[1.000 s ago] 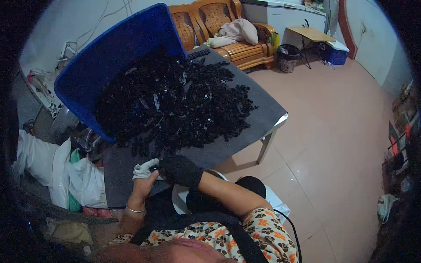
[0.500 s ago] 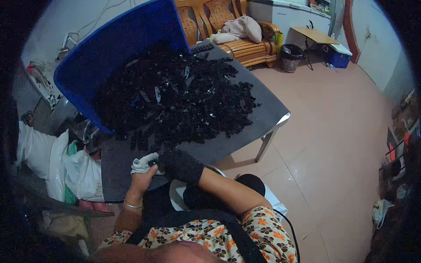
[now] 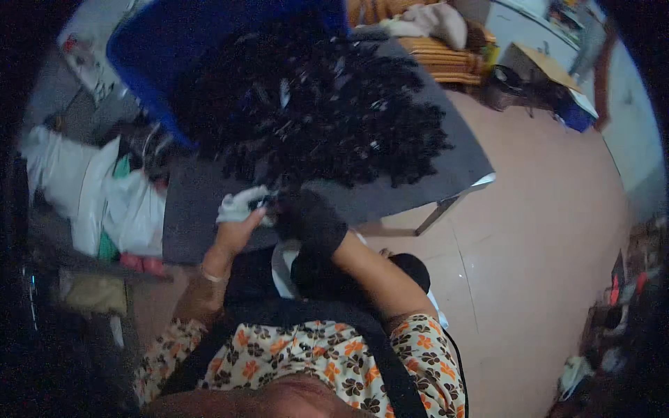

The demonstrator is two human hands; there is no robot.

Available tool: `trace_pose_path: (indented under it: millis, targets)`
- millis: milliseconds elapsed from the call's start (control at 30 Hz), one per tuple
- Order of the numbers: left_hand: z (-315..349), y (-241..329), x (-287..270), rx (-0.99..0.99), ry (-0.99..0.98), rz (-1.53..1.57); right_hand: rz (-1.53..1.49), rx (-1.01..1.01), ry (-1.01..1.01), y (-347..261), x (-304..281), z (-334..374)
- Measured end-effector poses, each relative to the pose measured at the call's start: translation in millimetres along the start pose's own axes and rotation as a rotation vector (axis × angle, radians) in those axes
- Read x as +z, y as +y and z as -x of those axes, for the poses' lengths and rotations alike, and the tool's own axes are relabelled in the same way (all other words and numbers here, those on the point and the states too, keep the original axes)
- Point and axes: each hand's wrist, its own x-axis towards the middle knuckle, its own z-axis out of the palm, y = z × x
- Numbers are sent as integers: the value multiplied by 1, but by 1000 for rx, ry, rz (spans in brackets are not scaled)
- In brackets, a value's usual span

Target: Sorting and inspecting small black plastic components at a production workstation.

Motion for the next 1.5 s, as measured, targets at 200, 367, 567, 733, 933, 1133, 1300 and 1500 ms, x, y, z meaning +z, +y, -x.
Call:
trace_pose_path:
  millis: [200, 367, 567, 733, 933, 1133, 1300, 1500]
  targets:
    - [-5, -6, 5, 35, -46, 211, -606, 281, 125, 16, 16, 5]
    - [2, -13, 9, 146, -16, 274, -85, 8, 155, 1, 5, 1]
    - [9, -1, 7, 9, -80, 443, -46, 26, 180, 5, 9, 4]
    - [11, 5, 9, -3, 5, 406, -88, 71, 181, 1, 7, 2]
    - [12, 8, 14, 107, 67, 430, 46, -46, 242, 5, 5, 1]
    - [12, 17, 11, 31, 48, 505, -18, 57, 191, -3, 2, 3]
    - [14, 12, 12, 44, 80, 466, 77, -32, 232, -12, -3, 0]
    - [14, 10, 17, 68, 86, 497, 31, -22, 226, -10, -5, 3]
